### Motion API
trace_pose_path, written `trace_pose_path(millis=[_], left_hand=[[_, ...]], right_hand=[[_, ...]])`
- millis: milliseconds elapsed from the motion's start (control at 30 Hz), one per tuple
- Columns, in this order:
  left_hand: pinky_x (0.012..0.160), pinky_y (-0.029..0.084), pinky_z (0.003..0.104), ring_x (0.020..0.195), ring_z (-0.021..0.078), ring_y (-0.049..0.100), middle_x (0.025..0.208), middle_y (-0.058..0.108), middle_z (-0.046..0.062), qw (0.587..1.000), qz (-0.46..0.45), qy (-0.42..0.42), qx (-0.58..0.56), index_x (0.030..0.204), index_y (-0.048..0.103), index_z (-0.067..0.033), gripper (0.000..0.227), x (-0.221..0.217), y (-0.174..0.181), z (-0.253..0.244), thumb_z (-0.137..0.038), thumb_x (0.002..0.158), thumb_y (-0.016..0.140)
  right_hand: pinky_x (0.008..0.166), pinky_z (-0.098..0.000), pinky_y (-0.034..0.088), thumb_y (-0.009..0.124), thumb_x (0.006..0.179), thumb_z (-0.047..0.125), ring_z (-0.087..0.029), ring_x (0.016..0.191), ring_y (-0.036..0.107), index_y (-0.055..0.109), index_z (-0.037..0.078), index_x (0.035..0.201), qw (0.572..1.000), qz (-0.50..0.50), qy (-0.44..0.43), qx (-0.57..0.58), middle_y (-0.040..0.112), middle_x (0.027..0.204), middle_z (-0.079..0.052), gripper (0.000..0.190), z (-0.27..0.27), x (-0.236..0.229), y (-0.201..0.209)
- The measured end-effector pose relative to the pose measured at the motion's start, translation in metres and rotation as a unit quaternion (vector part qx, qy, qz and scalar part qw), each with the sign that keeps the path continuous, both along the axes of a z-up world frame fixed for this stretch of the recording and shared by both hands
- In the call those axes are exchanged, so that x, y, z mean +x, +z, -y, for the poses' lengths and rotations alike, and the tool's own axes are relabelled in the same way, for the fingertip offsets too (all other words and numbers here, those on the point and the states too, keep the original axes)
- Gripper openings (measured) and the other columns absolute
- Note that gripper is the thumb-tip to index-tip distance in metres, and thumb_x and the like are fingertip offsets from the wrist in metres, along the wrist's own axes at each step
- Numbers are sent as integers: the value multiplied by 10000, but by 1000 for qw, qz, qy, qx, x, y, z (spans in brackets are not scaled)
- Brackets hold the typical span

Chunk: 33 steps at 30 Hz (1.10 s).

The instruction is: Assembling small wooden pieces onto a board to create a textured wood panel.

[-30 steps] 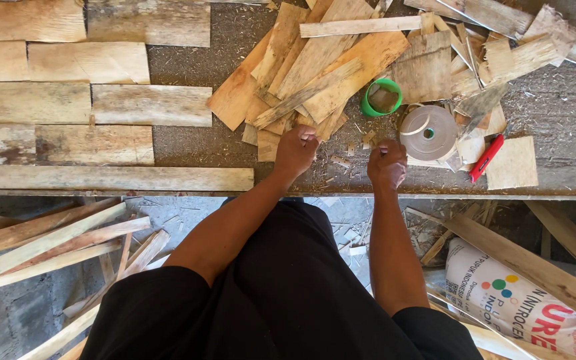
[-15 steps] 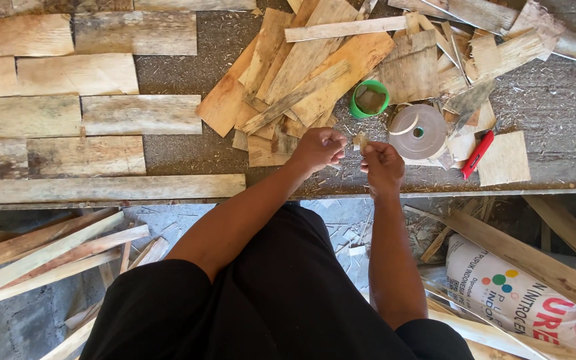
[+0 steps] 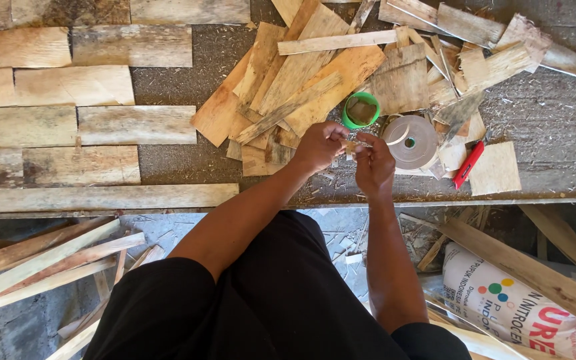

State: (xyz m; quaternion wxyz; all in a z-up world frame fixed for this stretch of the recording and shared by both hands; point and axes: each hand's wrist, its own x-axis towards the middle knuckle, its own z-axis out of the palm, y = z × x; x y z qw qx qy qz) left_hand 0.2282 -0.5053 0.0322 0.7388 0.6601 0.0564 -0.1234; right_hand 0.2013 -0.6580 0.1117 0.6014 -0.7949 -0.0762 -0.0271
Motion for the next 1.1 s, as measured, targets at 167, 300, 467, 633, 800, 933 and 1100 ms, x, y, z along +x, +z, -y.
trace_pose_path(millis=[167,300,467,633,800,933,1100], left_hand=[[726,600,289,804,179,728,940,751,127,995,37,-17,93,1219,661,8,290,14,42,-1,-2,930,662],[792,636,297,869,189,770,1014,771,113,983,53,10,175,1238,676,-31,292,26,46,7,-41,949,634],[793,618,338,880,222,760,1014,770,129,982,43,63,175,1194,686,-22,282,43,48,14,-54,914,685],[780,640,335,861,225,790,1006,781,147,983,-63,173,23,1171,678,-1,230,54,4,29,-70,957,628],[723,575,370,830,254,753,928,770,161,943,-58,293,144,1073,672,-5,336,43,-9,51,-236,856,785],[799,552,410,949,283,700,1018,698,171,911,29,328,246,1055,655,4,487,43,-25,68,-299,752,886],[868,546,414,993,278,677,1040,688,148,916,-59,329,221,1009,667,-15,522,47,-41,79,-357,714,927]], right_hand=[[702,-255,588,645,1028,102,-88,784,669,683,25,1146,980,-161,-14,118,714,954,-22,146,25,31,-57],[681,-238,568,688,1016,65,-77,752,651,698,23,1105,974,-186,-16,126,710,894,-19,99,30,51,-61],[665,-229,537,698,977,5,-77,745,640,657,20,1089,980,-142,-28,139,714,896,-25,120,26,73,-74],[693,-257,543,718,929,-15,-110,783,676,593,11,1089,996,-44,-82,12,722,894,-61,205,25,90,-86],[666,-337,577,758,819,22,-194,714,715,555,14,1093,967,-23,-148,-204,714,816,-100,340,12,91,-63],[644,-366,558,812,791,67,-222,671,698,526,19,1069,961,-40,-161,-222,698,755,-102,402,3,90,-46],[642,-384,553,812,799,71,-231,657,693,510,28,1040,958,-51,-171,-225,677,740,-92,389,6,90,-54]])
